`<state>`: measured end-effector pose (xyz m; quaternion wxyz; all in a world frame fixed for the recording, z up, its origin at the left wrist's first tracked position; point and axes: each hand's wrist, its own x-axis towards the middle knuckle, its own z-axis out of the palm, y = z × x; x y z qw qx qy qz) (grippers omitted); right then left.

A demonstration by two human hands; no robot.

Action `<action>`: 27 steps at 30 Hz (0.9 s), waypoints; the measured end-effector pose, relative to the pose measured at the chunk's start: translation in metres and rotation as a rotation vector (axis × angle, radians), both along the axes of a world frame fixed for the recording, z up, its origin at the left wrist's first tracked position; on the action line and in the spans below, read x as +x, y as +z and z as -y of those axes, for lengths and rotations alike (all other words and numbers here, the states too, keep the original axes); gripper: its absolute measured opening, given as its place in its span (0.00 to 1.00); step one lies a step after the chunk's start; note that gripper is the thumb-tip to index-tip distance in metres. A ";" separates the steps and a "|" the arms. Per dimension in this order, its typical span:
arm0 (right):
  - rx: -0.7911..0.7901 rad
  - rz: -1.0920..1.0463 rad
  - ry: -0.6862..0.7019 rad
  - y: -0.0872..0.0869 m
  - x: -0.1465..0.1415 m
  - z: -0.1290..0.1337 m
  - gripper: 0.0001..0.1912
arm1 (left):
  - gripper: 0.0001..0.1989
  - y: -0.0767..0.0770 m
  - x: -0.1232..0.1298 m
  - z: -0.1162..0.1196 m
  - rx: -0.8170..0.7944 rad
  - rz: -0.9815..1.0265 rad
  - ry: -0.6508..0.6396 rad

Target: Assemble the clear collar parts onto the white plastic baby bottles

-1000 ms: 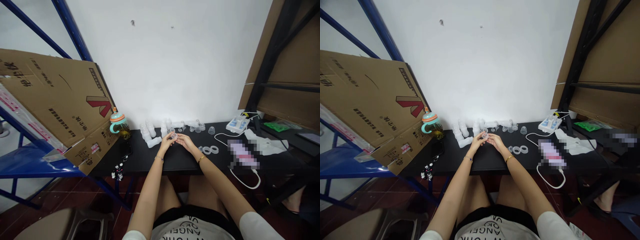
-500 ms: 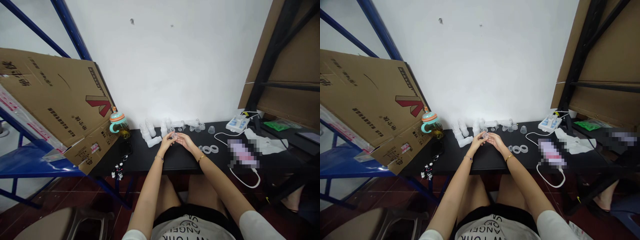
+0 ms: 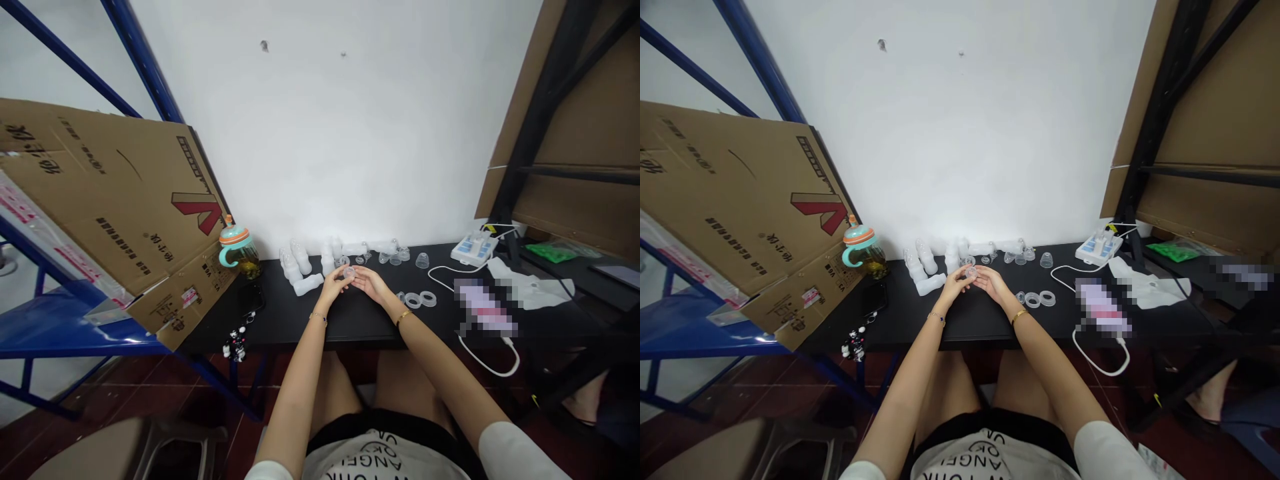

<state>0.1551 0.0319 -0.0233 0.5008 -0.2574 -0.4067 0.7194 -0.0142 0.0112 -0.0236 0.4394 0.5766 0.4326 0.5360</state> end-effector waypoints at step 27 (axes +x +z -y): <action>0.266 0.202 -0.172 0.000 -0.007 0.009 0.17 | 0.30 -0.004 -0.002 0.006 0.039 -0.027 0.009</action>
